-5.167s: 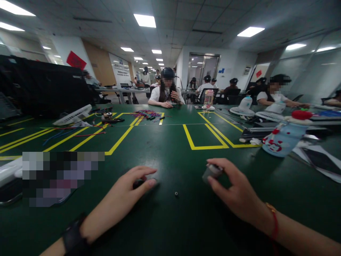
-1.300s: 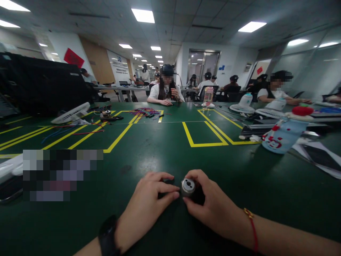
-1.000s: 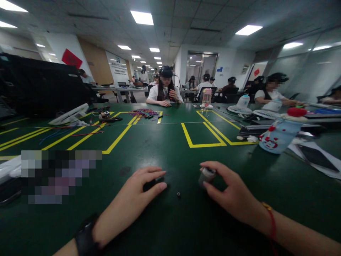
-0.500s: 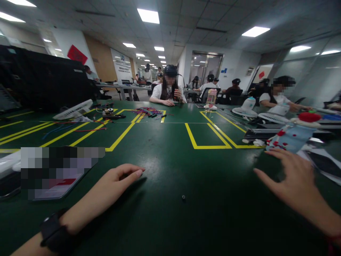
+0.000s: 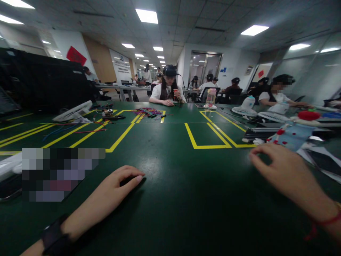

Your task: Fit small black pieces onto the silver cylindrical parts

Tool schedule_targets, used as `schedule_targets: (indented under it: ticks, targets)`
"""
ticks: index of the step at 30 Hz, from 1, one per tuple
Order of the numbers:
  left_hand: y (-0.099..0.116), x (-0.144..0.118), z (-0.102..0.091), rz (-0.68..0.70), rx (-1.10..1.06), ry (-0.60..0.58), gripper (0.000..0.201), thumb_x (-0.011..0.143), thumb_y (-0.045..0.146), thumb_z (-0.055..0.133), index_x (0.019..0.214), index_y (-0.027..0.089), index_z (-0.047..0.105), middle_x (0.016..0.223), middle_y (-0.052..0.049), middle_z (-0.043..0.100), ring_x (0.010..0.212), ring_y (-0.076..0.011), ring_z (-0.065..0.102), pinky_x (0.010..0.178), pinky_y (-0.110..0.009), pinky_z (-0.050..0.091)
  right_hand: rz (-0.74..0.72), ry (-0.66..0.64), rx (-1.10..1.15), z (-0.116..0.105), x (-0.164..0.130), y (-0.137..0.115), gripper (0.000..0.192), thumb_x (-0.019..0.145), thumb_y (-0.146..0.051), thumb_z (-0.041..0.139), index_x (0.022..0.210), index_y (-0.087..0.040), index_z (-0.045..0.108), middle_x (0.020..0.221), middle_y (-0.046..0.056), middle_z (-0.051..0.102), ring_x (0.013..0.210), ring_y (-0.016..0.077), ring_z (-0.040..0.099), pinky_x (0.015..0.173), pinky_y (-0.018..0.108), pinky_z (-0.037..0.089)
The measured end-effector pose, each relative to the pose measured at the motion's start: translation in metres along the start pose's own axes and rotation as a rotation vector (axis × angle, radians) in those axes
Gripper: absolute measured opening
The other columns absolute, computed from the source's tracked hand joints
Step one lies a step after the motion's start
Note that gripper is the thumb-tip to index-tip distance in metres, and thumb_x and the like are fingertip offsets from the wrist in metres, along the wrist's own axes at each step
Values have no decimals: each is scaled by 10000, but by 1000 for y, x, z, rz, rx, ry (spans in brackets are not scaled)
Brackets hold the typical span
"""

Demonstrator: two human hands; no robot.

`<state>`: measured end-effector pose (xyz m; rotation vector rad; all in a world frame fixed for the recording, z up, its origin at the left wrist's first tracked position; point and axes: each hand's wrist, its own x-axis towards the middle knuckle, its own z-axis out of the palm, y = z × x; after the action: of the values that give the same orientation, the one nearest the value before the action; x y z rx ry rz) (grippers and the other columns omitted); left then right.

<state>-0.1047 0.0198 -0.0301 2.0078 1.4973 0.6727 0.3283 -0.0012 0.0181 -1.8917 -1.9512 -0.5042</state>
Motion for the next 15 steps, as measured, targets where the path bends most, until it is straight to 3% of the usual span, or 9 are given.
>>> schedule_targets:
  ticks: [2, 5, 7, 15]
  targets:
    - [1, 0, 1, 17, 6, 2, 332, 848, 516, 512, 1014, 300, 701, 1111, -33, 662, 1045, -259, 598, 953, -402, 448, 297, -12, -172, -7, -1, 54, 312, 796, -464, 480, 851, -188, 614, 931, 113, 607, 803, 241, 544, 664, 378, 376]
    - [2, 0, 2, 31, 4, -15, 341, 856, 515, 503, 1030, 294, 694, 1118, -43, 651, 1052, -263, 588, 962, -425, 440, 590, -238, -139, -9, -10, 110, 320, 722, -494, 562, 825, -203, 646, 840, 134, 626, 640, 208, 548, 588, 357, 365]
    - [2, 0, 2, 29, 1, -17, 335, 857, 514, 505, 1031, 297, 691, 1125, -39, 644, 1059, -260, 582, 969, -418, 433, 590, -310, -58, -6, -16, 127, 363, 712, -549, 561, 828, -219, 658, 801, 132, 631, 583, 175, 541, 587, 348, 367]
    - [1, -2, 2, 21, 15, -27, 301, 875, 495, 505, 1033, 301, 673, 1139, -23, 617, 1072, -233, 570, 977, -383, 414, 585, -250, -4, 2, -22, 132, 393, 696, -543, 582, 888, -210, 664, 834, 147, 640, 582, 181, 542, 606, 364, 358]
